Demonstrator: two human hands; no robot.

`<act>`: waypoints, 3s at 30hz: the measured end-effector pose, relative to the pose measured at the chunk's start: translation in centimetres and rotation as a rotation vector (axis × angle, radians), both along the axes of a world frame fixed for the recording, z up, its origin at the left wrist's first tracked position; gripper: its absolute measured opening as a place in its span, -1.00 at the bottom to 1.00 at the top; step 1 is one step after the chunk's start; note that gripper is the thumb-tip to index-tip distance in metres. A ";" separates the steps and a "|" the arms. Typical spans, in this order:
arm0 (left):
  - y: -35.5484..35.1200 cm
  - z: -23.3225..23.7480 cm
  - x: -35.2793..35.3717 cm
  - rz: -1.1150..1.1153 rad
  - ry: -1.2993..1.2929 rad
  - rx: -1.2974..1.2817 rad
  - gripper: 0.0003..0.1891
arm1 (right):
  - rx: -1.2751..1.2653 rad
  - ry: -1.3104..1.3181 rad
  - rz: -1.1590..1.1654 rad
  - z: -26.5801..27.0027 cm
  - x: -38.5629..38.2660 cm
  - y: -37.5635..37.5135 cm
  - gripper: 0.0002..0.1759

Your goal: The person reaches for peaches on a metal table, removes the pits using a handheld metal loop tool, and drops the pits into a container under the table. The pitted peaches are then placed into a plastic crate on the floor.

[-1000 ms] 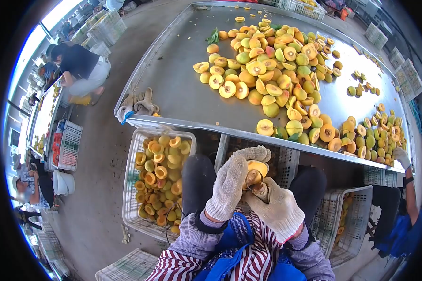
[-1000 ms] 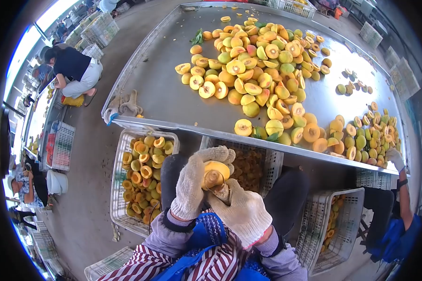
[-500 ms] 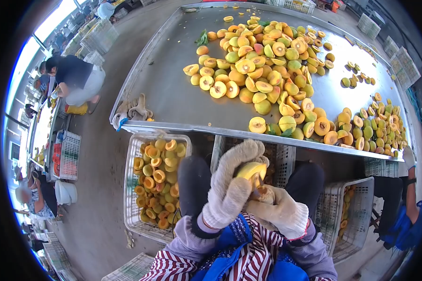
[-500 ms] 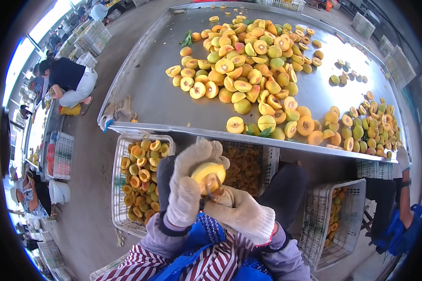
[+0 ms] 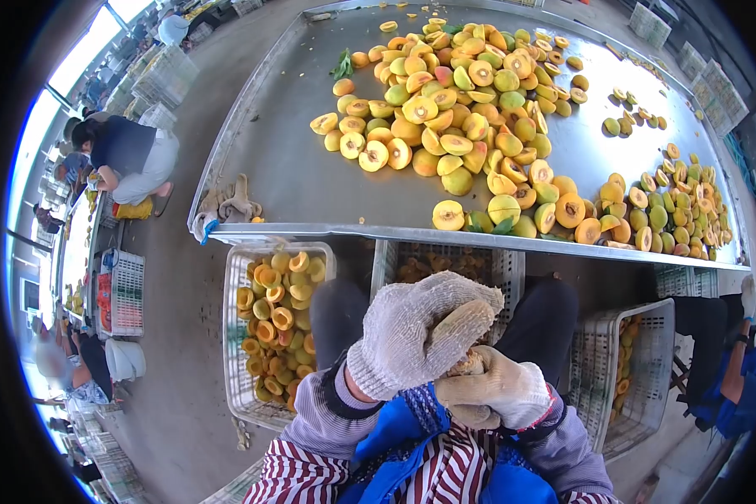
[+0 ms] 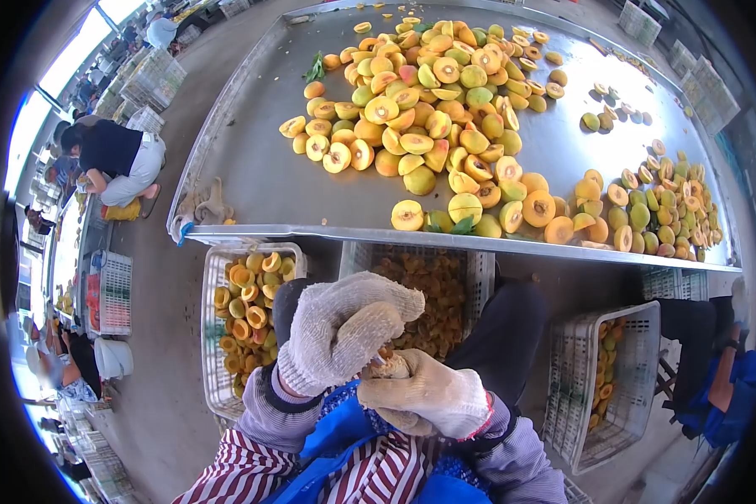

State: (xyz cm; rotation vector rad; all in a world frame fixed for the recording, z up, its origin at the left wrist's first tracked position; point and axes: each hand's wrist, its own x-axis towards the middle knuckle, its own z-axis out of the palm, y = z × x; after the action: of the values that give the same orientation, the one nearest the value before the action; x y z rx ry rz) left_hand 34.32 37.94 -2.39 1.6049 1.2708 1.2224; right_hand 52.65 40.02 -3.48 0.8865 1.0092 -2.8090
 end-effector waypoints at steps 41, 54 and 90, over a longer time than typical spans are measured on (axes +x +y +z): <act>16.7 -13.4 -3.1 0.101 0.533 -0.551 -0.33 | 0.447 -0.433 -0.270 -3.5 0.8 3.1 -0.72; 3.9 -6.6 0.5 0.152 -0.809 -0.314 -0.24 | 0.932 -0.459 -0.286 -3.0 -2.2 3.0 -0.67; 3.7 -2.4 2.7 0.014 0.249 0.628 -0.80 | -0.367 0.232 -0.080 -4.4 3.3 1.2 -0.86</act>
State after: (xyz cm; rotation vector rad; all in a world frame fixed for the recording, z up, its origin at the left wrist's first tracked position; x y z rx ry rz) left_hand 37.01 41.68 -4.76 2.2524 1.0980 1.5679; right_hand 55.94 41.25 -7.88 0.5816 0.4499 -3.0707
